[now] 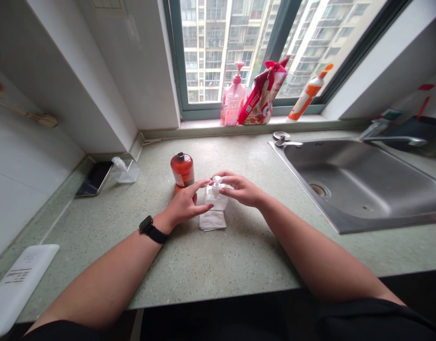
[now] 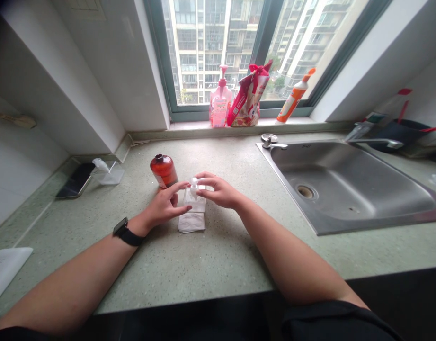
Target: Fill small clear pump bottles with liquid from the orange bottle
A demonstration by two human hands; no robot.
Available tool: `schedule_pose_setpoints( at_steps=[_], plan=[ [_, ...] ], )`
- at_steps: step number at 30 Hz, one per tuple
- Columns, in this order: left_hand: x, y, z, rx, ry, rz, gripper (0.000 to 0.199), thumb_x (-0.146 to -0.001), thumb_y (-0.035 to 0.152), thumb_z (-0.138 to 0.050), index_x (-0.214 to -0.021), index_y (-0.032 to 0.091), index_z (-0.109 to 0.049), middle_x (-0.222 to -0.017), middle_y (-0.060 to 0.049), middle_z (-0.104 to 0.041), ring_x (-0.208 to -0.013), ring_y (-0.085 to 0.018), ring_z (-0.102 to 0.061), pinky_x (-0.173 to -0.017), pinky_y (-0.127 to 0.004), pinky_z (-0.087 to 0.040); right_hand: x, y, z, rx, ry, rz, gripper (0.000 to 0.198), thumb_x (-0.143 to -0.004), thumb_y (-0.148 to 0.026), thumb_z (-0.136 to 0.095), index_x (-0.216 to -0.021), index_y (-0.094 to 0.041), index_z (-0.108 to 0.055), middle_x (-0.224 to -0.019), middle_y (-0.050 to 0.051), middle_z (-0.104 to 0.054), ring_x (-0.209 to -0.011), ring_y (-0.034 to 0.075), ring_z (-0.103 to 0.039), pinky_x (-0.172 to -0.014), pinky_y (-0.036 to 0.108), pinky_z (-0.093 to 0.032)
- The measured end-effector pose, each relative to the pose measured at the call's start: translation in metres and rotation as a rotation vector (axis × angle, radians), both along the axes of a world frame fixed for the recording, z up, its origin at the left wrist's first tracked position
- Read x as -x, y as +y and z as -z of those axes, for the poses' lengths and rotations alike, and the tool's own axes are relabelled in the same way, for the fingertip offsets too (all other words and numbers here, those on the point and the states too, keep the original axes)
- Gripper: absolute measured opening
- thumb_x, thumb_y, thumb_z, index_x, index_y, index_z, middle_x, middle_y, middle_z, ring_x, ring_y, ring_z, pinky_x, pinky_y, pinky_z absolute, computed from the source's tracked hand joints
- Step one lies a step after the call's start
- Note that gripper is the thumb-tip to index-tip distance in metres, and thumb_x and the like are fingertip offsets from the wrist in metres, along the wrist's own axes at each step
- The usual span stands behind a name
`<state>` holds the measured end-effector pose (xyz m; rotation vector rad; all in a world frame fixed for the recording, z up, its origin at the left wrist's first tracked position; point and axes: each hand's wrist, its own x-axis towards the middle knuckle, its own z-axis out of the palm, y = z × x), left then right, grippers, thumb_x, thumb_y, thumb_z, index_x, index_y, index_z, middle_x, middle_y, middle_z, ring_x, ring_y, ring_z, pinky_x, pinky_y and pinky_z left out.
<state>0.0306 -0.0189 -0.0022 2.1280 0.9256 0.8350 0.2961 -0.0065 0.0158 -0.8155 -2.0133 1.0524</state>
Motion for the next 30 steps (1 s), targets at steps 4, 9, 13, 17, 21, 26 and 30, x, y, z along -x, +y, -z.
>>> schedule_pose_setpoints(
  at_steps=[4,9,13,17,21,26,30],
  plan=[
    [0.000,0.000,-0.003,0.063,-0.004,0.020,0.075,-0.089,0.045,-0.082,-0.154,0.016,-0.057,-0.079,0.004,-0.061,-0.062,-0.011,-0.047,-0.064,-0.025,-0.044,-0.004,0.004,-0.001,0.042,0.000,-0.042,0.033,-0.101,-0.050,-0.073,-0.125,-0.030,-0.082,-0.137,0.009,-0.066,-0.133,0.028,-0.063,-0.120,0.053,-0.047],
    [-0.001,0.000,-0.008,0.116,0.000,0.028,0.075,-0.088,0.043,-0.082,-0.154,0.016,-0.059,-0.073,0.007,-0.055,-0.062,-0.011,-0.045,-0.061,-0.025,-0.039,-0.009,0.012,0.000,0.107,-0.005,-0.108,0.035,-0.099,-0.052,-0.075,-0.125,-0.030,-0.082,-0.144,0.010,-0.063,-0.138,0.029,-0.060,-0.123,0.054,-0.045],
    [0.000,0.001,-0.009,0.142,0.006,0.037,0.073,-0.087,0.042,-0.082,-0.153,0.016,-0.061,-0.069,0.008,-0.049,-0.061,-0.011,-0.044,-0.061,-0.024,-0.036,-0.012,0.020,0.002,0.150,-0.001,-0.178,0.037,-0.099,-0.051,-0.076,-0.129,-0.031,-0.081,-0.148,0.009,-0.060,-0.142,0.028,-0.057,-0.124,0.052,-0.045],
    [0.000,0.003,-0.009,0.158,0.011,0.043,0.075,-0.087,0.042,-0.083,-0.154,0.019,-0.061,-0.067,0.009,-0.045,-0.060,-0.011,-0.042,-0.059,-0.024,-0.032,-0.013,0.024,0.000,0.215,0.007,-0.254,0.036,-0.100,-0.049,-0.075,-0.130,-0.029,-0.081,-0.147,0.009,-0.060,-0.139,0.026,-0.058,-0.124,0.050,-0.046],
    [0.000,0.002,-0.010,0.172,0.003,0.044,0.076,-0.086,0.041,-0.083,-0.156,0.020,-0.060,-0.065,0.010,-0.043,-0.058,-0.010,-0.039,-0.058,-0.024,-0.030,-0.013,0.026,-0.004,0.286,0.020,-0.290,0.037,-0.098,-0.051,-0.077,-0.127,-0.028,-0.082,-0.144,0.009,-0.062,-0.135,0.027,-0.062,-0.119,0.048,-0.050],
    [0.000,0.003,-0.010,0.192,-0.014,0.060,0.076,-0.086,0.041,-0.083,-0.156,0.019,-0.060,-0.063,0.010,-0.042,-0.057,-0.011,-0.038,-0.055,-0.023,-0.029,-0.011,0.028,-0.009,0.301,0.019,-0.311,0.037,-0.096,-0.051,-0.079,-0.125,-0.028,-0.083,-0.141,0.008,-0.064,-0.134,0.027,-0.063,-0.119,0.048,-0.050],
    [-0.001,0.004,-0.009,0.194,-0.020,0.058,0.074,-0.086,0.039,-0.083,-0.153,0.019,-0.061,-0.063,0.010,-0.043,-0.057,-0.010,-0.039,-0.056,-0.023,-0.030,-0.010,0.029,-0.009,0.301,0.023,-0.302,0.036,-0.094,-0.050,-0.081,-0.122,-0.027,-0.084,-0.138,0.008,-0.065,-0.131,0.026,-0.064,-0.118,0.047,-0.051]
  ],
)
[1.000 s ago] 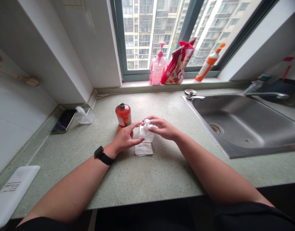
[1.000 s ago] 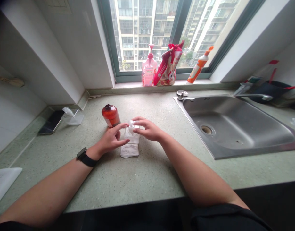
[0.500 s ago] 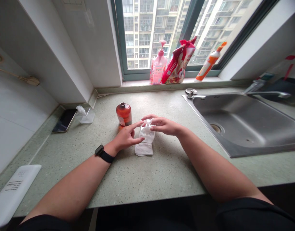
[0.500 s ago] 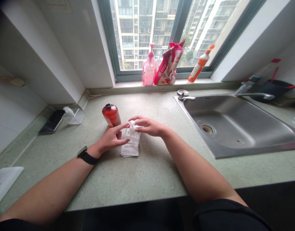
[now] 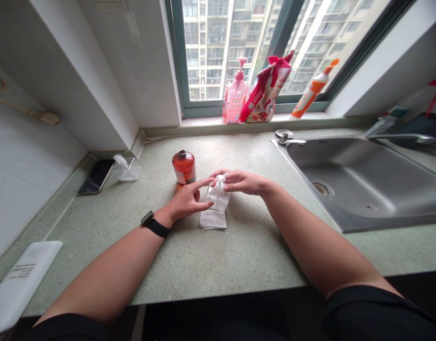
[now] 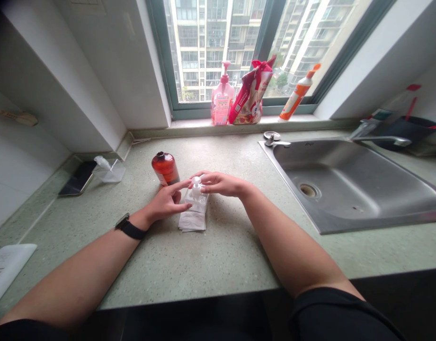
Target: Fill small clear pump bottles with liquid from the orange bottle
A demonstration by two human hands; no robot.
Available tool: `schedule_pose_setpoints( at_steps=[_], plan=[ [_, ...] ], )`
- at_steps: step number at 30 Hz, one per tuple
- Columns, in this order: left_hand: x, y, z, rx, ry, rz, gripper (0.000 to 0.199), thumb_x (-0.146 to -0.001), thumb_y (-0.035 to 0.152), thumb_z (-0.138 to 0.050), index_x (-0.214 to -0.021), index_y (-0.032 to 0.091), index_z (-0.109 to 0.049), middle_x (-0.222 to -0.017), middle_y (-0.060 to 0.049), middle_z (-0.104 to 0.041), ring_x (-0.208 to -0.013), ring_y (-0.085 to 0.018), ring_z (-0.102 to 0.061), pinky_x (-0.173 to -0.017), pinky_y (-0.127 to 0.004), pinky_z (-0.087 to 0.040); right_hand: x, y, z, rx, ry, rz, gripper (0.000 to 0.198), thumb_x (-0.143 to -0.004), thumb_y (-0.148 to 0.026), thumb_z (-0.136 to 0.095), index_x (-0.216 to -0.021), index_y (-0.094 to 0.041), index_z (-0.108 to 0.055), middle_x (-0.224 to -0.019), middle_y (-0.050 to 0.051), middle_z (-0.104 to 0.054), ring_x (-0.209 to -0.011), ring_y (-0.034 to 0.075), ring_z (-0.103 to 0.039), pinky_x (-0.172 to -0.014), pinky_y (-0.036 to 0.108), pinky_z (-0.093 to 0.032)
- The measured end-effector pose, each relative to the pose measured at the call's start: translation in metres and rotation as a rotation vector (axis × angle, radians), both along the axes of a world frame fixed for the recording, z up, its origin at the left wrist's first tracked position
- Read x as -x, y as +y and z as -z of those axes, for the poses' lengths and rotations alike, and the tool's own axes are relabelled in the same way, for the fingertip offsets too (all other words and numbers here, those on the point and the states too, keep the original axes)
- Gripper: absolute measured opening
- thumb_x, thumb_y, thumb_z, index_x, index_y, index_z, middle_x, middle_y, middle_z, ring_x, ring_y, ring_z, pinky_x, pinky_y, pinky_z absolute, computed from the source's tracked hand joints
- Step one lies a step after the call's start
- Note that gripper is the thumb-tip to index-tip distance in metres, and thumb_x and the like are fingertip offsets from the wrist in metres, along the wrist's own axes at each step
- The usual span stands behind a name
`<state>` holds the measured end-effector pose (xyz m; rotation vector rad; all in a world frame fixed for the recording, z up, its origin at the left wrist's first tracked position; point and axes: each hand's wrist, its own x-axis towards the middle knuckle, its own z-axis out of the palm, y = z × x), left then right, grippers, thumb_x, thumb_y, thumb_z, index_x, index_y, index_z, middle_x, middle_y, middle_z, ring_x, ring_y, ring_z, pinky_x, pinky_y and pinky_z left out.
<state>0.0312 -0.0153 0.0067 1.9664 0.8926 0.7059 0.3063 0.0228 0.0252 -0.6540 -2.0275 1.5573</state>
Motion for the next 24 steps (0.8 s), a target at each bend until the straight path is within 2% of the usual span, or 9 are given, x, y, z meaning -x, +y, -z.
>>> schedule_pose_setpoints(
  at_steps=[3,7,11,15,21,24],
  plan=[
    [-0.001,0.000,0.000,-0.033,-0.016,-0.013,0.072,-0.085,0.038,-0.084,-0.150,0.019,-0.062,-0.069,0.008,-0.051,-0.059,-0.010,-0.040,-0.057,-0.024,-0.034,0.002,-0.003,0.003,0.043,0.014,0.056,0.036,-0.091,-0.047,-0.085,-0.121,-0.027,-0.084,-0.137,0.008,-0.065,-0.126,0.024,-0.067,-0.115,0.045,-0.053],
    [-0.002,-0.001,-0.001,-0.089,-0.014,-0.036,0.069,-0.084,0.038,-0.086,-0.146,0.020,-0.063,-0.083,0.004,-0.064,-0.061,-0.010,-0.045,-0.061,-0.024,-0.039,0.006,-0.011,0.010,0.142,0.078,0.182,0.047,-0.082,-0.047,-0.093,-0.123,-0.029,-0.080,-0.132,0.006,-0.066,-0.121,0.023,-0.069,-0.112,0.046,-0.055],
    [-0.002,-0.002,0.002,-0.145,-0.005,-0.068,0.067,-0.084,0.041,-0.087,-0.143,0.019,-0.063,-0.090,0.001,-0.068,-0.063,-0.010,-0.048,-0.061,-0.024,-0.040,0.011,-0.019,0.015,0.033,0.073,0.344,0.043,-0.076,-0.049,-0.095,-0.109,-0.025,-0.081,-0.132,0.007,-0.064,-0.126,0.026,-0.065,-0.116,0.050,-0.051],
    [-0.003,-0.003,0.005,-0.167,0.001,-0.089,0.068,-0.085,0.043,-0.087,-0.144,0.021,-0.061,-0.105,-0.003,-0.073,-0.064,-0.010,-0.051,-0.061,-0.024,-0.043,0.019,-0.026,0.017,-0.036,0.072,0.440,0.042,-0.075,-0.052,-0.094,-0.100,-0.023,-0.076,-0.128,0.007,-0.066,-0.124,0.026,-0.064,-0.115,0.051,-0.051],
    [-0.004,-0.004,0.005,-0.157,0.016,-0.118,0.068,-0.086,0.043,-0.087,-0.144,0.021,-0.060,-0.119,-0.007,-0.074,-0.064,-0.009,-0.053,-0.061,-0.025,-0.046,0.030,-0.035,0.018,-0.065,-0.010,0.533,0.043,-0.081,-0.055,-0.089,-0.104,-0.025,-0.068,-0.111,0.004,-0.070,-0.115,0.026,-0.066,-0.114,0.055,-0.050],
    [-0.004,-0.004,0.005,-0.142,0.013,-0.120,0.067,-0.087,0.042,-0.086,-0.144,0.021,-0.060,-0.126,-0.009,-0.073,-0.063,-0.008,-0.052,-0.060,-0.025,-0.046,0.031,-0.038,0.019,-0.093,-0.001,0.540,0.046,-0.080,-0.054,-0.090,-0.108,-0.026,-0.067,-0.112,0.003,-0.070,-0.115,0.026,-0.067,-0.118,0.058,-0.045]
  ],
)
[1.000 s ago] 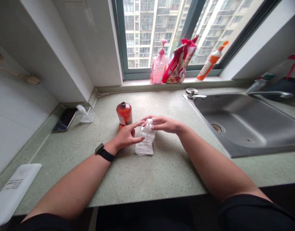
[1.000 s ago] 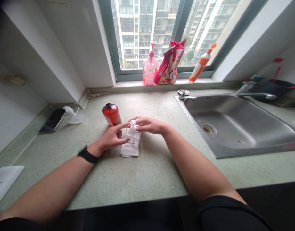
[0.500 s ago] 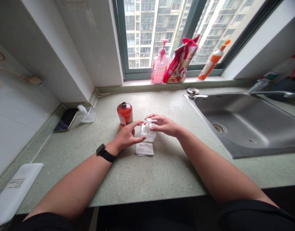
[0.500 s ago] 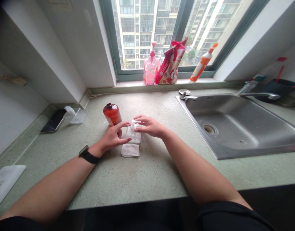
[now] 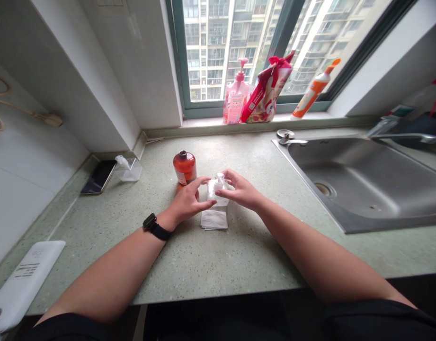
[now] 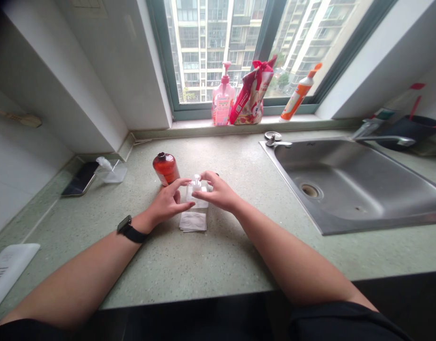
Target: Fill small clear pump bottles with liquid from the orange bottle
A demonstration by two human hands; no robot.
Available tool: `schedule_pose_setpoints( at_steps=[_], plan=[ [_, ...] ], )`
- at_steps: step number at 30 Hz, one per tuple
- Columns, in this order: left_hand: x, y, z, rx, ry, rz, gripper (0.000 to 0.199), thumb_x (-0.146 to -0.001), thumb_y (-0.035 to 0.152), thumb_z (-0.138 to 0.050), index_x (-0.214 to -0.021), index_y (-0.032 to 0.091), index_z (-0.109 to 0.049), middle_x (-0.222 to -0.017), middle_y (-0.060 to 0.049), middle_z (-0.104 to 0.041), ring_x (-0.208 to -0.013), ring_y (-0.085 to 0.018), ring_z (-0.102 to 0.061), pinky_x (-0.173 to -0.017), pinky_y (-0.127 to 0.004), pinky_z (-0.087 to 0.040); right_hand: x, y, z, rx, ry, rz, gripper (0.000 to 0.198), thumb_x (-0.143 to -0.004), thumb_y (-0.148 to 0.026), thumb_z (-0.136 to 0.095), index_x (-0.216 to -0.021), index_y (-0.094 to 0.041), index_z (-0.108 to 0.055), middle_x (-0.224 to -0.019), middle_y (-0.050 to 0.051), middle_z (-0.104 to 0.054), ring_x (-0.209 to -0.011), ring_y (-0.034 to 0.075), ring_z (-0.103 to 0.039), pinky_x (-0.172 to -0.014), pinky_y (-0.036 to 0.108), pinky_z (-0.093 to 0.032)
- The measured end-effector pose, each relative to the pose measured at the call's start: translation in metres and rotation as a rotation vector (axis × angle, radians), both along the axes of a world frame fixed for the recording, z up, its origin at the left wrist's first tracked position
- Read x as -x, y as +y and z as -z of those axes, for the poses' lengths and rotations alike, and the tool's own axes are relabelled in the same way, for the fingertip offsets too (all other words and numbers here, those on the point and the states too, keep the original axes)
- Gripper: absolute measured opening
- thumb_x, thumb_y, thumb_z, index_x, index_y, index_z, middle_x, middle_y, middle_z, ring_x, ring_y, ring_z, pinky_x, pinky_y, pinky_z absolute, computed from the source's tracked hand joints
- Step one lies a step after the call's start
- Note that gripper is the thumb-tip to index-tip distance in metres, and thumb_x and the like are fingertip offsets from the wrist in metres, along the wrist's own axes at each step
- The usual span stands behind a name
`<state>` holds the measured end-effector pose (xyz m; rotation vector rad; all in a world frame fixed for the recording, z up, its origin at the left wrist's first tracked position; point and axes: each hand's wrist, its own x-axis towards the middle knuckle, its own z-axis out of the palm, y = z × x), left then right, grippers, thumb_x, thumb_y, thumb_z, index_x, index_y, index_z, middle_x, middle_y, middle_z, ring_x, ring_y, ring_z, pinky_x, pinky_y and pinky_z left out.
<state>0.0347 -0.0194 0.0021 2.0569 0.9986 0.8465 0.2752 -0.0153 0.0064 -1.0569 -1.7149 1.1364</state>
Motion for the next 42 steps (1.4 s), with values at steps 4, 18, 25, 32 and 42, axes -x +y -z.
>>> schedule_pose_setpoints(
  at_steps=[4,18,25,32,42],
  plan=[
    [0.000,0.000,0.000,0.011,-0.006,0.000,0.067,-0.087,0.043,-0.086,-0.144,0.022,-0.059,-0.131,-0.010,-0.072,-0.062,-0.008,-0.051,-0.058,-0.024,-0.045,-0.002,0.000,-0.001,-0.076,0.020,0.027,0.043,-0.089,-0.058,-0.082,-0.119,-0.029,-0.072,-0.127,0.007,-0.069,-0.128,0.029,-0.064,-0.120,0.057,-0.046],
    [0.000,0.001,0.001,0.008,0.006,-0.015,0.068,-0.086,0.043,-0.086,-0.145,0.021,-0.059,-0.133,-0.010,-0.071,-0.064,-0.009,-0.053,-0.062,-0.026,-0.049,-0.010,0.000,-0.008,-0.173,-0.028,-0.026,0.043,-0.098,-0.069,-0.068,-0.116,-0.032,-0.082,-0.140,0.008,-0.070,-0.138,0.030,-0.061,-0.124,0.057,-0.042],
    [-0.001,-0.001,-0.003,0.032,0.032,-0.037,0.069,-0.086,0.043,-0.087,-0.145,0.022,-0.059,-0.130,-0.010,-0.073,-0.064,-0.009,-0.052,-0.064,-0.027,-0.050,-0.013,0.005,-0.003,-0.010,0.098,0.115,0.061,-0.099,-0.082,-0.052,-0.094,-0.028,-0.082,-0.136,0.008,-0.072,-0.137,0.030,-0.061,-0.124,0.058,-0.041],
    [-0.001,0.000,-0.002,0.029,0.028,-0.034,0.071,-0.085,0.043,-0.087,-0.146,0.022,-0.058,-0.124,-0.008,-0.074,-0.064,-0.010,-0.052,-0.065,-0.027,-0.050,-0.009,0.004,0.004,0.124,0.232,0.045,0.074,-0.099,-0.088,-0.038,-0.093,-0.029,-0.081,-0.150,0.007,-0.068,-0.146,0.032,-0.057,-0.125,0.059,-0.041],
    [-0.002,0.002,0.001,0.035,0.020,-0.034,0.070,-0.086,0.045,-0.086,-0.145,0.022,-0.058,-0.125,-0.008,-0.072,-0.066,-0.010,-0.055,-0.064,-0.027,-0.050,-0.004,0.000,-0.004,0.161,0.270,0.005,0.074,-0.096,-0.091,-0.043,-0.106,-0.031,-0.085,-0.152,0.007,-0.069,-0.145,0.032,-0.059,-0.125,0.057,-0.043]
  ],
)
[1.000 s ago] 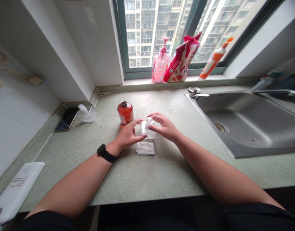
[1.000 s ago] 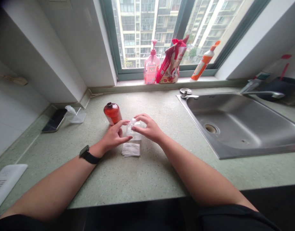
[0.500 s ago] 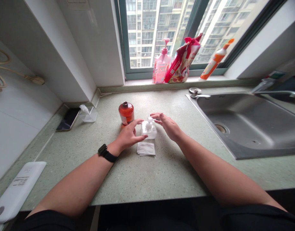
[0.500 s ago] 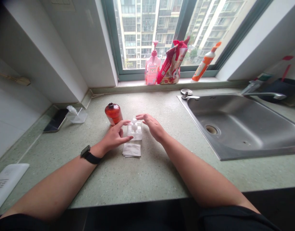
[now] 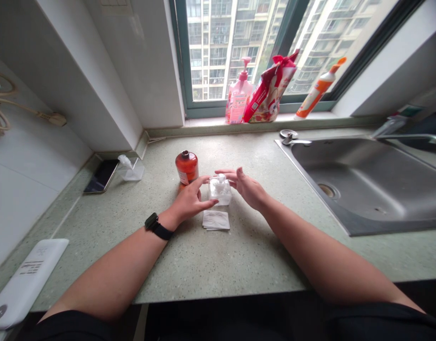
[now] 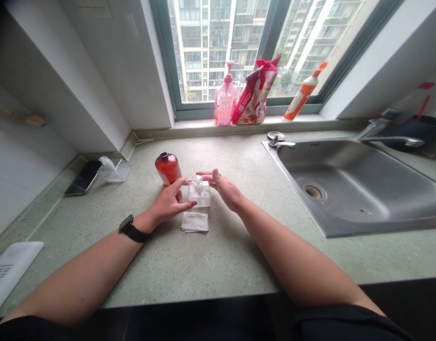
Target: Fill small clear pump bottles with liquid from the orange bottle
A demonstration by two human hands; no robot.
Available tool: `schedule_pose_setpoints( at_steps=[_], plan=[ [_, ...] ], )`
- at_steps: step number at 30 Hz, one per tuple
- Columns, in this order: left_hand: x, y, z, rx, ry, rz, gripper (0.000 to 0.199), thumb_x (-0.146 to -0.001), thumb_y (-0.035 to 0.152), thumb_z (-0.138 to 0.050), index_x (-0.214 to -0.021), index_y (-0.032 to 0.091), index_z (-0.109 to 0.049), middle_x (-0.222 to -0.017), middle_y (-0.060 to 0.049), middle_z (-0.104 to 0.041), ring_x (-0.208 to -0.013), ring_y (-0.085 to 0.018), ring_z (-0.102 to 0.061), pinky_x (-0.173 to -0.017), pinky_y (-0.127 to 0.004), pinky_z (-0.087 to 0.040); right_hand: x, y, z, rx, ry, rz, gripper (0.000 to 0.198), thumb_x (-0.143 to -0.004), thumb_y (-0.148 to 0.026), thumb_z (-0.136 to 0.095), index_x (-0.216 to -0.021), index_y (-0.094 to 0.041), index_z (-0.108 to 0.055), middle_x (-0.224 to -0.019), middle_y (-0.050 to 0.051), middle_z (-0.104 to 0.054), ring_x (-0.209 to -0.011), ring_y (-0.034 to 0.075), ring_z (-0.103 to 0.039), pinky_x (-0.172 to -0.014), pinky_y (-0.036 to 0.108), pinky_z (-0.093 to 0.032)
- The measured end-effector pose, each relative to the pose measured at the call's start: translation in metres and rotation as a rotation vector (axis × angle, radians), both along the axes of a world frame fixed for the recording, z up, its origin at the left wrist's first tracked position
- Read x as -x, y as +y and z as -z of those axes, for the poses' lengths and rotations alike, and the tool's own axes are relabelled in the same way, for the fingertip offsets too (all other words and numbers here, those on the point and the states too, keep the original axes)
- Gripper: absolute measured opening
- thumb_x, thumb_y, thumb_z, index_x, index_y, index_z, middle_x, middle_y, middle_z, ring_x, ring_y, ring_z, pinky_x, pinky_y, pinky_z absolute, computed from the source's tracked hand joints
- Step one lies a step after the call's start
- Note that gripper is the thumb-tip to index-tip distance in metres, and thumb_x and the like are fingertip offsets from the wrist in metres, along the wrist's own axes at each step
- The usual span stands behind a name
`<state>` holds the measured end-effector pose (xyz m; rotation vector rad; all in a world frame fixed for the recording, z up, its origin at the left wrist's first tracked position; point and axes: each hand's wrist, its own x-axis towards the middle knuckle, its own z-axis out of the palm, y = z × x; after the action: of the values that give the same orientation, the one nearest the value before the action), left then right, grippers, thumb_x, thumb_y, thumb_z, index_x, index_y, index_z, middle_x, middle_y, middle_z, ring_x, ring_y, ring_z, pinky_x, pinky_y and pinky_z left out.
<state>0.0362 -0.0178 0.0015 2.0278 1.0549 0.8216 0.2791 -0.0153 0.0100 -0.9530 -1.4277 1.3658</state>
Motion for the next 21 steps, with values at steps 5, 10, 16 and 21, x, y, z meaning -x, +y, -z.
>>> schedule_pose_setpoints(
  at_steps=[5,10,16,21],
  plan=[
    [0.001,-0.001,0.000,0.002,-0.005,-0.002,0.069,-0.086,0.045,-0.086,-0.146,0.024,-0.058,-0.124,-0.008,-0.073,-0.063,-0.010,-0.054,-0.064,-0.028,-0.051,-0.007,0.003,-0.003,-0.044,-0.010,0.110,0.075,-0.096,-0.090,-0.045,-0.077,-0.027,-0.081,-0.136,0.008,-0.077,-0.136,0.032,-0.064,-0.123,0.058,-0.045],
    [0.001,-0.001,-0.001,-0.002,-0.003,-0.004,0.068,-0.086,0.044,-0.086,-0.145,0.025,-0.059,-0.126,-0.008,-0.073,-0.063,-0.010,-0.054,-0.065,-0.028,-0.052,-0.009,0.004,0.000,-0.043,-0.024,0.088,0.069,-0.097,-0.087,-0.048,-0.096,-0.028,-0.084,-0.138,0.009,-0.075,-0.137,0.031,-0.064,-0.120,0.056,-0.046],
    [0.001,0.000,0.001,-0.013,-0.005,0.003,0.070,-0.085,0.045,-0.087,-0.146,0.025,-0.059,-0.126,-0.008,-0.074,-0.062,-0.010,-0.053,-0.065,-0.029,-0.052,-0.004,0.001,-0.002,-0.053,-0.052,0.048,0.069,-0.099,-0.086,-0.047,-0.090,-0.026,-0.082,-0.145,0.010,-0.072,-0.139,0.032,-0.062,-0.122,0.059,-0.044],
    [0.001,0.001,0.002,-0.009,-0.008,0.005,0.070,-0.085,0.045,-0.087,-0.146,0.025,-0.058,-0.129,-0.008,-0.073,-0.062,-0.010,-0.053,-0.064,-0.028,-0.052,-0.013,0.005,-0.004,-0.138,-0.146,0.088,0.051,-0.098,-0.073,-0.064,-0.093,-0.026,-0.083,-0.134,0.010,-0.075,-0.134,0.031,-0.064,-0.121,0.057,-0.046]
  ],
)
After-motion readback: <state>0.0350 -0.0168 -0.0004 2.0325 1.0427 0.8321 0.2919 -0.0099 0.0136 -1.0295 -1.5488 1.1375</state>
